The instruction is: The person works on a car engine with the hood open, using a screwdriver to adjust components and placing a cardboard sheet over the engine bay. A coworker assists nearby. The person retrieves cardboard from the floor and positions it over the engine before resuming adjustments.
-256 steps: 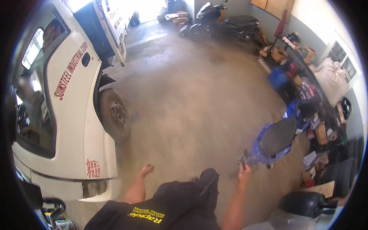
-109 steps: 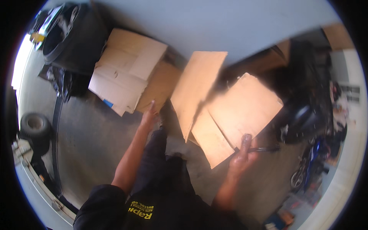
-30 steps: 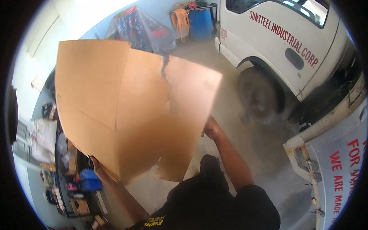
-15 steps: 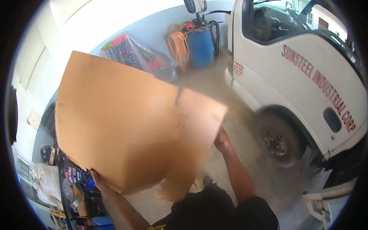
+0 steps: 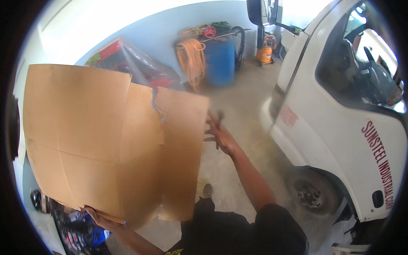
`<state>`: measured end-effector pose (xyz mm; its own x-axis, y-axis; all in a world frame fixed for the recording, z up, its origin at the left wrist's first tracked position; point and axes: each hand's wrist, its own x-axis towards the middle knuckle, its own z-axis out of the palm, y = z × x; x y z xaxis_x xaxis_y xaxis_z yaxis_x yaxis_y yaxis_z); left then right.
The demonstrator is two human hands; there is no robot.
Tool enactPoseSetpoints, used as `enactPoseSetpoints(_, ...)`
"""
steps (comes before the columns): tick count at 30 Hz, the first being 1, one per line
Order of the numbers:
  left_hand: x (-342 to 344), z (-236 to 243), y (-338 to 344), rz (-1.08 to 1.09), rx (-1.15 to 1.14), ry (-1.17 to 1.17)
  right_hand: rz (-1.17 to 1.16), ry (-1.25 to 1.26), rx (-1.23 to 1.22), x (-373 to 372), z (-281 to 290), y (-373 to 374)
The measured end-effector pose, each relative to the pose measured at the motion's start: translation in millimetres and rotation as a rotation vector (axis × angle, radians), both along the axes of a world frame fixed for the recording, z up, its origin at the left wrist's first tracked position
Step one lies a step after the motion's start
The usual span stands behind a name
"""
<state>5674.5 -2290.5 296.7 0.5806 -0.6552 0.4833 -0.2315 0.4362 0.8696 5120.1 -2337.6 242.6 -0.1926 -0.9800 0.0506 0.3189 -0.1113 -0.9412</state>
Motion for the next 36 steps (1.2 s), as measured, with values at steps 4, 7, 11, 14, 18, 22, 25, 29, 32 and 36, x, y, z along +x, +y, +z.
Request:
enactPoseSetpoints(4,-66,-4,-155,0.038,-0.060,-0.543,-0.139,0.046,0.066,-86,-1,-105)
enactPoseSetpoints(7,-170,42,-248,-0.412,-0.052,0.261,-0.268,0.001,0.160,-163,-12,-152)
enactPoseSetpoints(11,-261,15,-377,-0.298,-0.028,0.046,-0.363,0.003,0.235,-269,-19,-221)
enactPoseSetpoints(14,-339,0,-465,-0.318,-0.004,0.034,-0.543,-0.020,0.230,-316,-43,-263)
enactPoseSetpoints(18,-457,45,-577,-0.647,-0.012,0.347,-0.711,-0.179,0.113,-406,-81,-329)
enactPoseSetpoints(22,-591,128,-657,-0.663,0.038,0.170,-0.719,-0.196,-0.019,-485,-21,-402)
enactPoseSetpoints(25,-658,123,-718,-0.643,0.081,0.048,-0.758,-0.158,-0.108,-563,18,-445)
enactPoseSetpoints(29,-739,157,-808,-1.320,-0.063,0.492,-0.800,-0.042,-0.109,-663,28,-505)
enactPoseSetpoints(32,-829,143,-888,-1.187,0.054,0.555,-0.933,0.118,-0.050,-753,22,-526)
enactPoseSetpoints(36,-955,137,-995,-1.009,0.060,0.426,-1.111,0.087,-0.083,-835,6,-563)
